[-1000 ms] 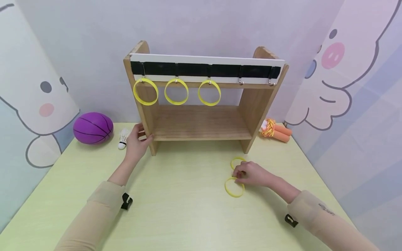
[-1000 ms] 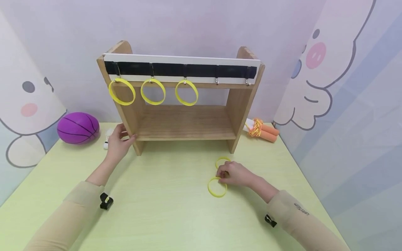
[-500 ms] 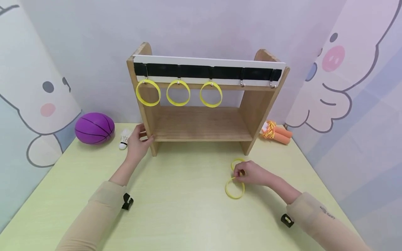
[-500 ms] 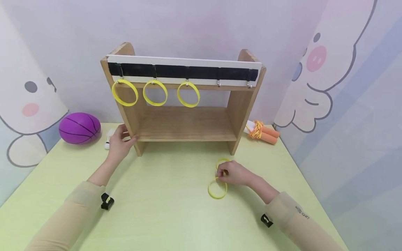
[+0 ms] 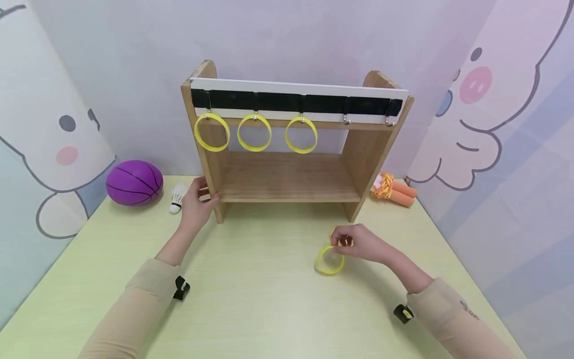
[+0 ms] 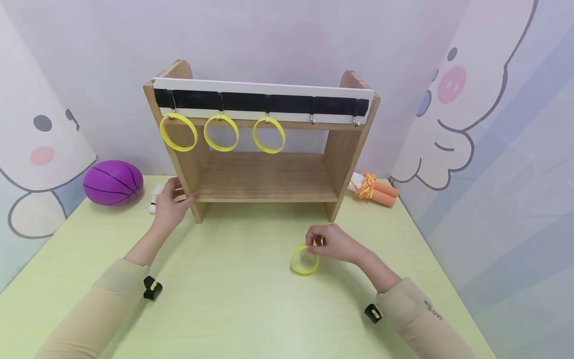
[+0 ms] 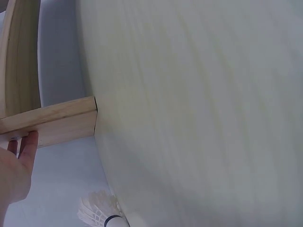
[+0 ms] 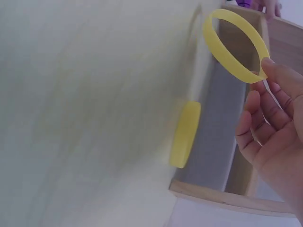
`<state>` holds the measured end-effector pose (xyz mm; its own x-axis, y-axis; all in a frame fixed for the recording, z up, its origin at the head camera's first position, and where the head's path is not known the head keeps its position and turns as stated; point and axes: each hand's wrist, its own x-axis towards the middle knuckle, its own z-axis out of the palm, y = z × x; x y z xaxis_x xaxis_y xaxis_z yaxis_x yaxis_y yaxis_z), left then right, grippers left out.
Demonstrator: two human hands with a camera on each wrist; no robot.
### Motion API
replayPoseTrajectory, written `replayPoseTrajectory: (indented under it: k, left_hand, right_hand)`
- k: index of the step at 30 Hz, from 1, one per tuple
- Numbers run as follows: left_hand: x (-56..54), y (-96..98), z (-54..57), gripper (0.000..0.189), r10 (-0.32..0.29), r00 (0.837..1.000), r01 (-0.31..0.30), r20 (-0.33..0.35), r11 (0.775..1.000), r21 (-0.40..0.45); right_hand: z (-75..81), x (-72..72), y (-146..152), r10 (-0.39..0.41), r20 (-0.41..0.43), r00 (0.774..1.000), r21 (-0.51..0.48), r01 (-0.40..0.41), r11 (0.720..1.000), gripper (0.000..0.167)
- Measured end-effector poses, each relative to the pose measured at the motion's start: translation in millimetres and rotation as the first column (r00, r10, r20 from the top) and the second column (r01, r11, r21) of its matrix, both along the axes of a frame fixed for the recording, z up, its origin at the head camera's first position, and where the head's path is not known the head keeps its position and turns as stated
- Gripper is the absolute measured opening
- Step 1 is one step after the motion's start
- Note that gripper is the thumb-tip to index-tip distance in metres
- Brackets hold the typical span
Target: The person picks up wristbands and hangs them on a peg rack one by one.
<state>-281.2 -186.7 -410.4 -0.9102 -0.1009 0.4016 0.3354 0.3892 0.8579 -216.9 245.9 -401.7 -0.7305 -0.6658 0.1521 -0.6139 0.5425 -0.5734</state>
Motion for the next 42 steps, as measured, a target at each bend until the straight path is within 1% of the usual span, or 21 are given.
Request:
replayPoseTrajectory:
  k: [3, 7, 11, 14, 18, 21, 23, 25, 30, 32, 34, 36, 37, 39, 40, 41, 42]
  left_hand:
    - [-0.7, 0.6, -0.3, 0.049, 0.011, 1.0, -0.011, 0.003, 1.0, -0.014]
    - [-1.8, 1.6, -0.7, 0.048, 0.013, 1.0, -0.013, -0.003, 1.0, -0.021]
    - [-1.5, 2.2, 0.6, 0.049, 0.006, 1.0, -0.006, -0.005, 1.0, -0.019]
    - [1.5, 2.7, 3.4, 0.05, 0.001, 1.0, -0.001, 0.005, 1.0, -0.013]
    - [13.0, 7.0, 16.7, 0.048, -0.007, 1.0, 0.007, -0.001, 1.0, -0.015]
    - [21.7, 10.7, 26.1, 0.047, -0.011, 1.0, 0.01, -0.004, 1.0, -0.022]
    - [24.0, 11.7, 27.9, 0.047, -0.008, 1.0, 0.008, 0.0, 1.0, -0.023]
    - [25.4, 12.1, 28.9, 0.046, -0.005, 1.0, 0.005, 0.002, 1.0, -0.024]
    - [25.6, 12.6, 29.6, 0.045, -0.007, 1.0, 0.006, -0.01, 1.0, -0.023]
    - [25.3, 12.5, 29.5, 0.045, -0.009, 1.0, 0.008, -0.013, 1.0, -0.021]
    - [25.0, 12.5, 29.3, 0.046, -0.008, 1.0, 0.008, -0.011, 1.0, -0.021]
    - [24.7, 12.1, 28.9, 0.046, -0.006, 1.0, 0.006, -0.009, 1.0, -0.021]
    - [21.4, 10.4, 24.8, 0.046, -0.005, 1.0, 0.005, -0.007, 1.0, -0.023]
    - [14.9, 7.3, 17.2, 0.048, -0.002, 1.0, 0.002, -0.005, 1.0, -0.023]
    - [11.7, 5.4, 13.4, 0.048, -0.002, 1.0, 0.002, -0.003, 1.0, -0.021]
    - [8.5, 3.6, 9.5, 0.049, -0.002, 1.0, 0.002, -0.005, 1.0, -0.019]
    - [4.9, 1.7, 5.3, 0.049, -0.002, 1.0, 0.002, -0.006, 1.0, -0.018]
  right_hand:
    - [10.0, 2.7, -1, -0.017, -0.002, 1.0, -0.021, 0.017, 1.0, 0.016]
    - [26.4, 7.9, -3, -0.07, -0.006, 0.998, -0.055, 0.07, 0.996, 0.015]
    - [43.9, 13.2, -4, -0.133, -0.009, 0.991, -0.088, 0.131, 0.987, 0.015]
    - [57.4, 16.9, -5, -0.173, -0.015, 0.985, -0.14, 0.17, 0.976, 0.014]
    - [75.4, 22.0, -8, -0.229, -0.031, 0.973, -0.233, 0.216, 0.948, 0.013]
    - [88.0, 25.8, -10, -0.254, -0.041, 0.966, -0.31, 0.229, 0.923, 0.014]
    - [95.9, 27.7, -12, -0.256, -0.033, 0.966, -0.376, 0.225, 0.899, 0.015]
    - [104.3, 29.8, -14, -0.254, -0.012, 0.967, -0.448, 0.222, 0.866, 0.016]
    - [124.0, 31.0, -19, -0.266, 0.048, 0.963, -0.617, 0.238, 0.75, 0.017]
    - [130.6, 29.7, -21, -0.27, 0.064, 0.961, -0.667, 0.243, 0.705, 0.017]
    - [137.0, 28.0, -22, -0.283, 0.07, 0.956, -0.703, 0.249, 0.666, 0.015]
    - [143.6, 25.0, -25, -0.29, 0.066, 0.955, -0.744, 0.24, 0.623, 0.014]
    - [147.0, 23.4, -26, -0.296, 0.066, 0.953, -0.763, 0.239, 0.601, 0.013]
    - [153.3, 20.1, -28, -0.321, 0.05, 0.946, -0.791, 0.234, 0.566, 0.011]
    - [156.4, 18.0, -29, -0.319, 0.045, 0.947, -0.807, 0.222, 0.547, 0.01]
    - [159.3, 15.9, -30, -0.325, 0.034, 0.945, -0.817, 0.213, 0.535, 0.009]
    - [162.1, 13.8, -30, -0.337, 0.028, 0.941, -0.821, 0.214, 0.529, 0.008]
